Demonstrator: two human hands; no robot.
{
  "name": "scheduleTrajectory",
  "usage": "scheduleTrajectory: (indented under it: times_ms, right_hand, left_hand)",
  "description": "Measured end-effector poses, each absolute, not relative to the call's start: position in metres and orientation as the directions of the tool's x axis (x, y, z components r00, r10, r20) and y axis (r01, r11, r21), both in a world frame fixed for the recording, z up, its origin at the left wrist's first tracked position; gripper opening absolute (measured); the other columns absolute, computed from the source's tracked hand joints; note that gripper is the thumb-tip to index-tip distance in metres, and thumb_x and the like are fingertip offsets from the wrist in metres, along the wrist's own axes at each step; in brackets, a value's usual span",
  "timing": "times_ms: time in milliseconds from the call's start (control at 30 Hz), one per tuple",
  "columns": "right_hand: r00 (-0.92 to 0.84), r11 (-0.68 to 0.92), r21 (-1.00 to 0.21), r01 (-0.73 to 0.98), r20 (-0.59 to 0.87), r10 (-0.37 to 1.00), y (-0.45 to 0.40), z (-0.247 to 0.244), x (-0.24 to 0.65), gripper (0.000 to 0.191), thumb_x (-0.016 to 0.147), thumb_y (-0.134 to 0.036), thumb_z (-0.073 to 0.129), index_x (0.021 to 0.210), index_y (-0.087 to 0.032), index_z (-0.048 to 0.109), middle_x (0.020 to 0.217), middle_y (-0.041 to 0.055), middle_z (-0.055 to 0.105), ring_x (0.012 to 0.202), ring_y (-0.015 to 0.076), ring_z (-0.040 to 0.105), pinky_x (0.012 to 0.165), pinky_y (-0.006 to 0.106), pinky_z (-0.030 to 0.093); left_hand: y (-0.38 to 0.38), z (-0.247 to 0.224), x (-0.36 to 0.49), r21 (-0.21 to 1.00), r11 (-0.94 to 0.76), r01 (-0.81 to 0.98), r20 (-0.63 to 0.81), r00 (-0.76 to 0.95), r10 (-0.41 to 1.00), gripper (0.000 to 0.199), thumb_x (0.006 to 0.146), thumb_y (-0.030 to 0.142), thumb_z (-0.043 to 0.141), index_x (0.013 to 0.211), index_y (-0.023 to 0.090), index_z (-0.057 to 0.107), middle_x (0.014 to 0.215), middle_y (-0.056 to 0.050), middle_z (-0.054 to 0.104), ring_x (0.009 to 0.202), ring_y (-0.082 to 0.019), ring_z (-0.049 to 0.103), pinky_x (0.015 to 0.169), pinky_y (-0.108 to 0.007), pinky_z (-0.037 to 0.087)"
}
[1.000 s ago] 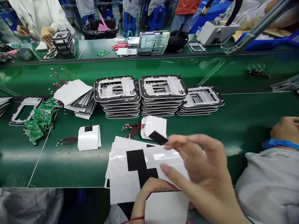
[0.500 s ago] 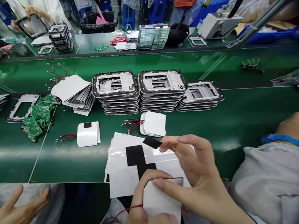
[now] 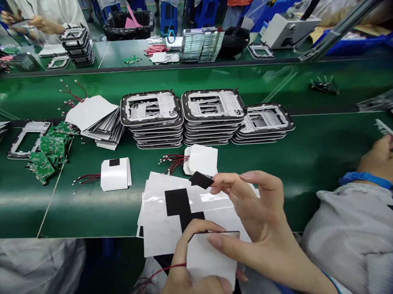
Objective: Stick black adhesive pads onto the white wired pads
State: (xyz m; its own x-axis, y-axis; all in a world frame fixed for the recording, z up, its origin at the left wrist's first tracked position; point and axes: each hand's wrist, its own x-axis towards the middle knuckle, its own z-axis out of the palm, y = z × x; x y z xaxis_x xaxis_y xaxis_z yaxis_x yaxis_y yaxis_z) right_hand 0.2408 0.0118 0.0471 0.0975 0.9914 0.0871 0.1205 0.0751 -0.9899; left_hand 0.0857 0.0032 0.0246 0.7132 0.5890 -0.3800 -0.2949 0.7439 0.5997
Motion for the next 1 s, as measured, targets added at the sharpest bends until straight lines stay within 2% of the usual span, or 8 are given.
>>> scheduleTrajectory:
  times_ms: [133,233,300,367,433,500,733,1000]
  right_hand:
    - [0.312,0.057,-0.995,0.087,0.082,0.946,0.023,0.044,0.253,0.047,0.078,-0.017,0.07,0.112,-0.035,0.043,0.104,0.0013,0.054,0.098,0.0186,0.055,0.092,0.041,0.045]
    - [0.487,0.0,-1.0,0.006,0.003,0.874,0.024,0.049,0.262,0.035,0.079,-0.024,0.072,0.103,-0.03,0.048,0.093,0.0013,0.059,0.085,0.017,0.058,0.082,0.035,0.049]
    - [0.442,-0.102,-0.994,-0.048,-0.113,0.89,0.019,0.056,0.261,0.035,0.076,-0.027,0.075,0.097,-0.029,0.047,0.085,-0.0001,0.062,0.076,0.0163,0.059,0.071,0.033,0.051]
    - [0.308,-0.239,-0.966,-0.1,-0.258,0.916,0.012,0.062,0.256,0.037,0.074,-0.03,0.077,0.091,-0.028,0.044,0.075,-0.0028,0.063,0.065,0.0153,0.058,0.061,0.031,0.051]
    - [0.207,-0.348,-0.929,-0.128,-0.368,0.907,0.007,0.068,0.248,0.039,0.073,-0.033,0.078,0.086,-0.027,0.042,0.068,-0.0055,0.063,0.056,0.0134,0.055,0.055,0.029,0.049]
    - [0.189,-0.4,-0.907,-0.129,-0.419,0.888,0.005,0.071,0.243,0.041,0.072,-0.034,0.078,0.085,-0.027,0.041,0.066,-0.0068,0.063,0.051,0.012,0.052,0.052,0.027,0.048]
    - [0.172,-0.404,-0.914,0.017,-0.396,0.902,0.01,0.069,0.248,0.041,0.066,-0.033,0.082,0.078,-0.026,0.044,0.064,-0.0034,0.066,0.053,0.0144,0.053,0.052,0.028,0.047]
    - [0.136,-0.4,-0.916,-0.02,-0.399,0.907,0.008,0.067,0.249,0.041,0.069,-0.034,0.08,0.081,-0.026,0.042,0.064,-0.0046,0.067,0.053,0.0131,0.051,0.053,0.027,0.044]
  left_hand:
    - [0.004,0.022,0.088,0.609,0.712,-0.349,-0.343,0.694,0.633,0.054,0.063,0.034,0.078,0.109,0.021,0.053,0.098,-0.01,0.071,0.078,-0.024,0.068,0.071,-0.033,0.045]
    - [0.005,0.019,0.089,0.604,0.683,-0.411,-0.337,0.645,0.686,0.053,0.066,0.035,0.076,0.111,0.021,0.052,0.104,-0.012,0.071,0.08,-0.027,0.069,0.074,-0.036,0.048]
    - [0.007,0.018,0.089,0.611,0.659,-0.438,-0.344,0.603,0.72,0.05,0.071,0.037,0.072,0.113,0.021,0.052,0.103,-0.011,0.072,0.079,-0.027,0.07,0.076,-0.038,0.049]
    - [0.008,0.018,0.09,0.627,0.641,-0.443,-0.349,0.576,0.739,0.045,0.077,0.038,0.067,0.115,0.021,0.051,0.095,-0.008,0.073,0.08,-0.026,0.069,0.077,-0.038,0.049]
    - [0.009,0.019,0.09,0.653,0.622,-0.432,-0.35,0.556,0.754,0.042,0.08,0.039,0.065,0.115,0.021,0.052,0.088,-0.005,0.073,0.083,-0.024,0.068,0.076,-0.034,0.049]
    - [0.009,0.02,0.09,0.679,0.611,-0.407,-0.364,0.536,0.762,0.04,0.081,0.041,0.065,0.114,0.023,0.053,0.089,-0.003,0.072,0.084,-0.021,0.067,0.074,-0.03,0.048]
    - [0.006,0.018,0.09,0.758,0.566,-0.324,-0.399,0.456,0.796,0.038,0.079,0.044,0.066,0.11,0.022,0.059,0.098,-0.005,0.07,0.099,-0.026,0.062,0.093,-0.042,0.044]
    - [0.006,0.017,0.092,0.798,0.525,-0.298,-0.391,0.408,0.825,0.036,0.081,0.043,0.064,0.108,0.019,0.062,0.107,-0.009,0.067,0.111,-0.032,0.056,0.101,-0.047,0.039]
